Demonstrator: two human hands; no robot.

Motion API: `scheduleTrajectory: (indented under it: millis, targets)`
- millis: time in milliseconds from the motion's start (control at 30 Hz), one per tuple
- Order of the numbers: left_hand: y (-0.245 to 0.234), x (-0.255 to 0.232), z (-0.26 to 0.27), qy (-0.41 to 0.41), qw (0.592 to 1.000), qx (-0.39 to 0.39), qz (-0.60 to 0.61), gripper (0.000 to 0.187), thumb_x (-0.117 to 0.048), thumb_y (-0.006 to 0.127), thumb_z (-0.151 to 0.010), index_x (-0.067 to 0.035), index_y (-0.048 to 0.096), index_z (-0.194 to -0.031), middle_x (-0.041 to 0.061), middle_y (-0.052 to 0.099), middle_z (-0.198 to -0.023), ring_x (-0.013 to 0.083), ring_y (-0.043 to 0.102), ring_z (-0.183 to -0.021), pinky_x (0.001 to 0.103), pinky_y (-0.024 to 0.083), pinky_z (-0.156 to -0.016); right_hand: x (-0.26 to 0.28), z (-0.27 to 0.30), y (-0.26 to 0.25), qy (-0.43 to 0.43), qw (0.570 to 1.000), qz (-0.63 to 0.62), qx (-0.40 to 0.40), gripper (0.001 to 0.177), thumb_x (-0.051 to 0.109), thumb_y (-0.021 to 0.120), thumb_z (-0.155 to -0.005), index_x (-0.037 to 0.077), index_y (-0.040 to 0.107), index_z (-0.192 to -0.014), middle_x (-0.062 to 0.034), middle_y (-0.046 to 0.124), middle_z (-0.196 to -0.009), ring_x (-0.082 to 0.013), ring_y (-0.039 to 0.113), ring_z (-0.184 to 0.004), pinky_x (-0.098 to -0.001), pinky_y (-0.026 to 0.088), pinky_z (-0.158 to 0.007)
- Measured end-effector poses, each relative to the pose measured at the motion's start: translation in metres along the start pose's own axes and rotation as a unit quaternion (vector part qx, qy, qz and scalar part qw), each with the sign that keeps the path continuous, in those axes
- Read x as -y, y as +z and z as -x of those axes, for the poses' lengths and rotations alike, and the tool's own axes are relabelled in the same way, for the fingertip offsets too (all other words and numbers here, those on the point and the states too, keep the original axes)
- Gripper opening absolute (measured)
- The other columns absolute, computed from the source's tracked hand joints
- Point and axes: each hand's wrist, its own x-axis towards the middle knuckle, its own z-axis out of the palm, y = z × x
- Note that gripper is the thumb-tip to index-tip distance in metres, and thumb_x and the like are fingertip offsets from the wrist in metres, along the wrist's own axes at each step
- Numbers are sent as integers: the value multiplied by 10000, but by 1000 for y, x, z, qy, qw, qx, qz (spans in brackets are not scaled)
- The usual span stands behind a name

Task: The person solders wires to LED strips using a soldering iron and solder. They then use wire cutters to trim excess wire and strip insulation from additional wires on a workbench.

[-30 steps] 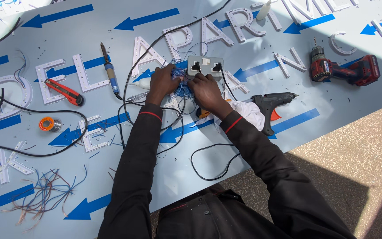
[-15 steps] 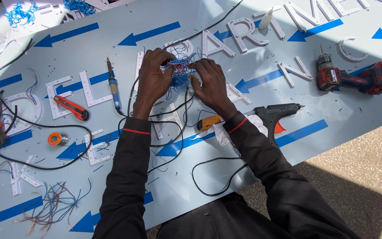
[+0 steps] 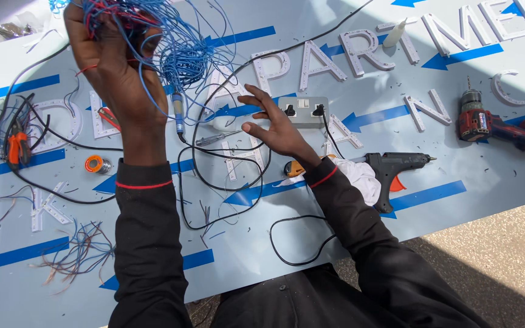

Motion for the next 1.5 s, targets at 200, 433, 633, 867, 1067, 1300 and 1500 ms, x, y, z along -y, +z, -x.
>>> scheduleTrajectory:
  millis: [200,433,633,867,1067,1300,1500]
  targets:
    - [-24,-12,38,-123,992,-40,11,438,-275,756,-1184,-159,586,-1570,175,634,-1494,436,780,-1259,460,749,-1012,43,8,45,18,918,-348,188,1063,667,765,-1064,197,188,-1822,-243,701,-1540,-418,628,-1557,-565,490,-1342]
    - [-38,-121,59,-145,984,37,-97,204,-129,685,-1159,-165,609,-1345,60,627,-1156,238,702,-883,294,521,-620,65,19,97,24,929,-321,181,342,363,634,-1181,48,693,-1299,-81,760,-1014,-237,796,-1093,-369,673,-960]
    - [-108,-172,80,-137,849,166,-483,206,-30,752,-1093,-43,724,-1297,130,741,-1211,264,712,-1087,377,616,-882,84,59,186,124,931,-257,229,345,289,687,-1147,108,696,-1441,-19,711,-1023,-215,774,-1143,-410,635,-1015]
    - [-238,-141,140,-268,681,273,-624,305,-42,695,-1045,-58,749,-1345,202,727,-1233,414,753,-1108,546,574,-911,78,16,290,91,885,195,413,781,724,673,-1033,42,736,-1407,-228,781,-1407,-468,734,-1309,-636,583,-1052]
    - [-294,-144,172,-288,710,345,-541,381,7,651,-1080,8,698,-1459,241,694,-1291,416,767,-1082,474,606,-828,122,-8,285,116,950,123,264,336,303,719,-1119,57,816,-1327,-203,836,-1093,-426,786,-1060,-564,612,-913]
    - [-291,-134,155,-262,738,389,-486,297,16,696,-1048,9,766,-1336,201,689,-1167,411,759,-1013,476,610,-791,83,-8,352,42,997,55,22,273,86,809,-1069,66,814,-1341,-164,807,-1043,-340,804,-985,-401,662,-758]
    - [-306,-100,166,-259,744,395,-473,321,46,686,-1035,57,732,-1352,194,663,-1128,376,743,-966,466,596,-739,70,-10,372,142,987,-11,-79,248,72,880,-1003,29,808,-1236,-133,819,-968,-201,798,-902,-287,669,-699]
